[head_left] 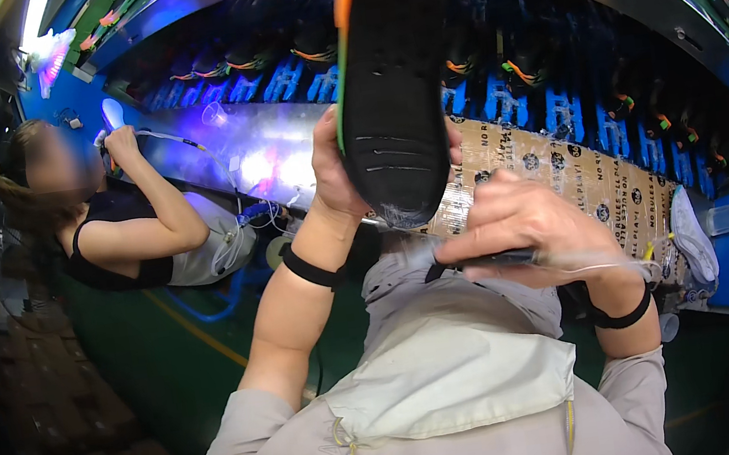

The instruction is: The person applies adhesive to the bottom and side edges of shoe soles using a brush, then places the soles onto a moving conveyor belt above the workstation.

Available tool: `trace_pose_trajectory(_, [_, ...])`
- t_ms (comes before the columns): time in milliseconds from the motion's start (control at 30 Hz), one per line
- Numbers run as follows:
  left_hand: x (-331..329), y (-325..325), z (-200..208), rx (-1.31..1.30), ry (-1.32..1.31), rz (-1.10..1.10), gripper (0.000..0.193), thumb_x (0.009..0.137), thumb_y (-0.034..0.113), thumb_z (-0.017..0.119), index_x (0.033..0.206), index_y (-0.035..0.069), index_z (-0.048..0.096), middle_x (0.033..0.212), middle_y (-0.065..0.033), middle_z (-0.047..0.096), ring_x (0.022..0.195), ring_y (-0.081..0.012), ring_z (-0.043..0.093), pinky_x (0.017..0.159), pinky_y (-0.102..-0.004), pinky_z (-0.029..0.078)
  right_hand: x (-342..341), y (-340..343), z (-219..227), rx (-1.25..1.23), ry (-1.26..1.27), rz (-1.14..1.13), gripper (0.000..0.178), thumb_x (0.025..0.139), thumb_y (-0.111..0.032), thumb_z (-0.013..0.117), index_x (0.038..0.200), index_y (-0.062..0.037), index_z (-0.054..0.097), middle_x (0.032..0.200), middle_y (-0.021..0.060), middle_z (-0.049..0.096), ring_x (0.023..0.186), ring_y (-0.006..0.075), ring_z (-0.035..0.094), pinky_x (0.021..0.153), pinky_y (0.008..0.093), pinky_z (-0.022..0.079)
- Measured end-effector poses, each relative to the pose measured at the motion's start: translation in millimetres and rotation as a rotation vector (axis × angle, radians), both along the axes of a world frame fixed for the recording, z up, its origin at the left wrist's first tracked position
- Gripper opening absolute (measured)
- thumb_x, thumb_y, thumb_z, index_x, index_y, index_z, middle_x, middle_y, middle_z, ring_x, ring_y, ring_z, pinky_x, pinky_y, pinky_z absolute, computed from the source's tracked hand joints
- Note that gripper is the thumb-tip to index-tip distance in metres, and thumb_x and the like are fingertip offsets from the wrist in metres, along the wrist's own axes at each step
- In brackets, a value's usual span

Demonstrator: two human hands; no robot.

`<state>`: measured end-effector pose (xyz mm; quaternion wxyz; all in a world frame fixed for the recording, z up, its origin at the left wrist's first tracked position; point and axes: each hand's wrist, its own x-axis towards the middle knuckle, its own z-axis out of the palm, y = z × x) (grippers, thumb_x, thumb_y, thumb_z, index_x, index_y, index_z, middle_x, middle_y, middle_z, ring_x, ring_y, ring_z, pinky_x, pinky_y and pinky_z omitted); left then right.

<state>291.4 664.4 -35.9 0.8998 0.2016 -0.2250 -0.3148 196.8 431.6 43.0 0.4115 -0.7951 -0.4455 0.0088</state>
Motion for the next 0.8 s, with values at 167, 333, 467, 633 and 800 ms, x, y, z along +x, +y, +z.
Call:
trace_pose_trajectory(167, [11.4,-1.6,15.1,0.167,-0.082,-0.049,0.084,0.108,0.060,0.042,0.155,-0.010,0.049,0.135,-0.0333,0.070,0.113,-0.0421,0.077,0.099,-0.0483,0.065,-2.0,-2.2,-1.6,-0.029,-0.053,-0.215,0.037,0.081,-0.011,0.090,0.117,-0.0103,0.082,0.083,0.0035,0.066,0.081,0.0243,0.062,0.078,0.0386,0.044])
trace_pose_trajectory(333, [23.6,0.7,2.2,0.360,-0.072,-0.083,0.070,0.114,0.047,0.040,0.155,-0.009,0.050,0.140,-0.0270,0.070,0.118,-0.0358,0.076,0.105,-0.0445,0.061,-0.2,-5.0,3.5,-0.059,-0.081,-0.080,0.037,0.081,-0.012,0.090,0.116,-0.0107,0.082,0.080,0.0025,0.061,0.078,0.0230,0.060,0.076,0.0388,0.043])
trace_pose_trajectory(467, [30.9,-0.3,1.7,0.395,-0.025,-0.165,0.058,0.114,0.038,0.046,0.150,-0.007,0.058,0.131,-0.0217,0.074,0.110,-0.0259,0.078,0.098,-0.0386,0.063,-1.1,-0.7,-2.2,-0.191,-0.202,-0.154,0.037,0.079,-0.014,0.091,0.115,-0.0115,0.082,0.080,0.0022,0.060,0.079,0.0223,0.059,0.077,0.0390,0.042])
trace_pose_trajectory(633, [31.1,-3.5,16.6,0.628,-0.011,-0.219,0.048,0.113,0.034,0.054,0.138,-0.004,0.068,0.120,-0.0146,0.078,0.099,-0.0171,0.078,0.088,-0.0301,0.064,-2.6,-5.8,2.5,-0.112,-0.101,-0.088,0.035,0.081,-0.015,0.087,0.116,-0.0121,0.081,0.079,0.0017,0.059,0.082,0.0221,0.059,0.077,0.0383,0.041])
trace_pose_trajectory(800, [36.6,-5.9,19.6,0.724,-0.065,-0.230,0.048,0.112,0.037,0.058,0.136,-0.003,0.069,0.119,-0.0130,0.079,0.099,-0.0162,0.078,0.089,-0.0286,0.063,-2.2,-7.7,-7.4,-0.230,-0.172,-0.097,0.036,0.085,-0.019,0.085,0.120,-0.0126,0.081,0.089,0.0029,0.067,0.089,0.0234,0.064,0.082,0.0420,0.044])
